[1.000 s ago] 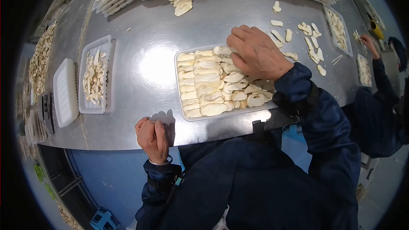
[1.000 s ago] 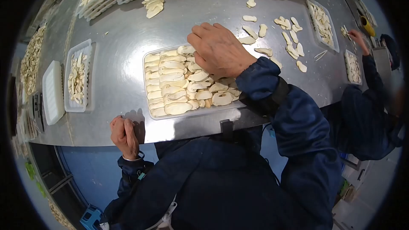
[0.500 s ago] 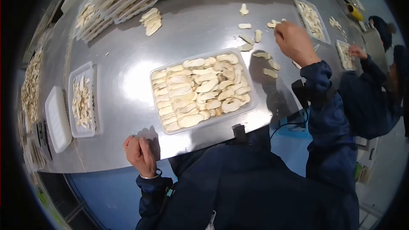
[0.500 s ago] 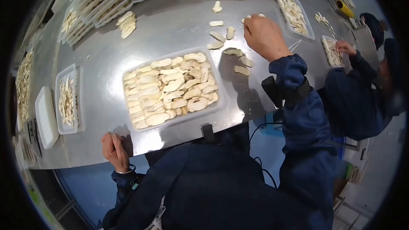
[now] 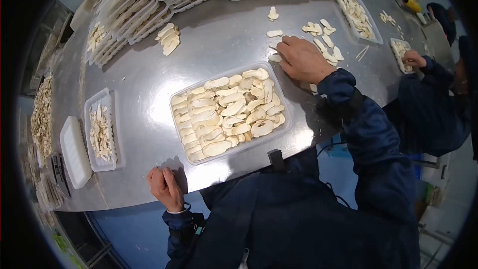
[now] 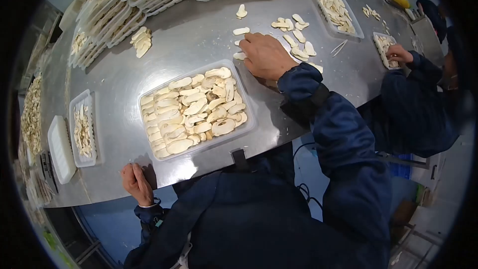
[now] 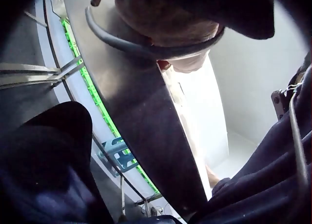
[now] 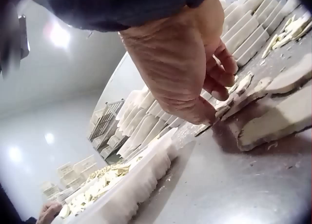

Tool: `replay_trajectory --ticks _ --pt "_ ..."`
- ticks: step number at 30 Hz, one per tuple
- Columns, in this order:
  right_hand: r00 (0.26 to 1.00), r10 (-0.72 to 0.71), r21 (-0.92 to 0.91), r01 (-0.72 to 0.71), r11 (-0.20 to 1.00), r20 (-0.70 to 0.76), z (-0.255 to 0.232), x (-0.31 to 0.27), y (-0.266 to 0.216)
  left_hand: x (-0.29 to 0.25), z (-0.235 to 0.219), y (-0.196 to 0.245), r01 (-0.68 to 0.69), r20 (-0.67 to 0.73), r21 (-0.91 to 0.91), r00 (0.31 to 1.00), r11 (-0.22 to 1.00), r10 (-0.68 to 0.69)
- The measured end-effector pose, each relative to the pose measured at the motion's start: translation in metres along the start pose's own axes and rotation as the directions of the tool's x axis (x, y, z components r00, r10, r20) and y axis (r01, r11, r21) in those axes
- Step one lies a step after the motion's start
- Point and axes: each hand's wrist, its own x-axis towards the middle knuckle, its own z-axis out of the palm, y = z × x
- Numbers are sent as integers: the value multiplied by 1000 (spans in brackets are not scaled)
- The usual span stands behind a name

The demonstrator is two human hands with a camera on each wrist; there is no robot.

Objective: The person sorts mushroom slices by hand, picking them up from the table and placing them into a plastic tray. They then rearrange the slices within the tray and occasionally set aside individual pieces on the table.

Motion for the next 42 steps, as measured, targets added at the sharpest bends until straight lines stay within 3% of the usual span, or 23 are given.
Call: replay_trajectory --ticks 6,12,15,24,30,33,37,42 --pt "994 107 103 -105 989 -18 -2 -9 -3 -1 1 -2 -11 -19 -21 1000 1000 11" --pt "994 84 116 -91 989 69 -14 -22 -8 0 0 1 3 -12 4 1000 1000 -3" --pt "989 137 120 -143 983 58 -16 -29 -6 0 0 1 -9 -4 8 1000 1000 9" --pt "998 59 55 -60 997 23 -9 -24 -14 2 1 2 -13 -32 -16 999 1000 13" --pt "1000 -4 -113 0 994 -31 -6 -23 -18 2 0 1 -29 -26 -28 999 999 29" --pt "993 24 -81 -33 996 -115 -14 -19 -25 4 -1 5 -28 -19 -34 999 999 27" --pt "966 -118 53 133 990 -230 -36 -1 -76 5 -1 8 -13 -7 -28 1000 1000 12" --pt "961 -227 87 242 966 -155 -23 22 -117 5 -1 8 -28 -24 -44 999 999 27"
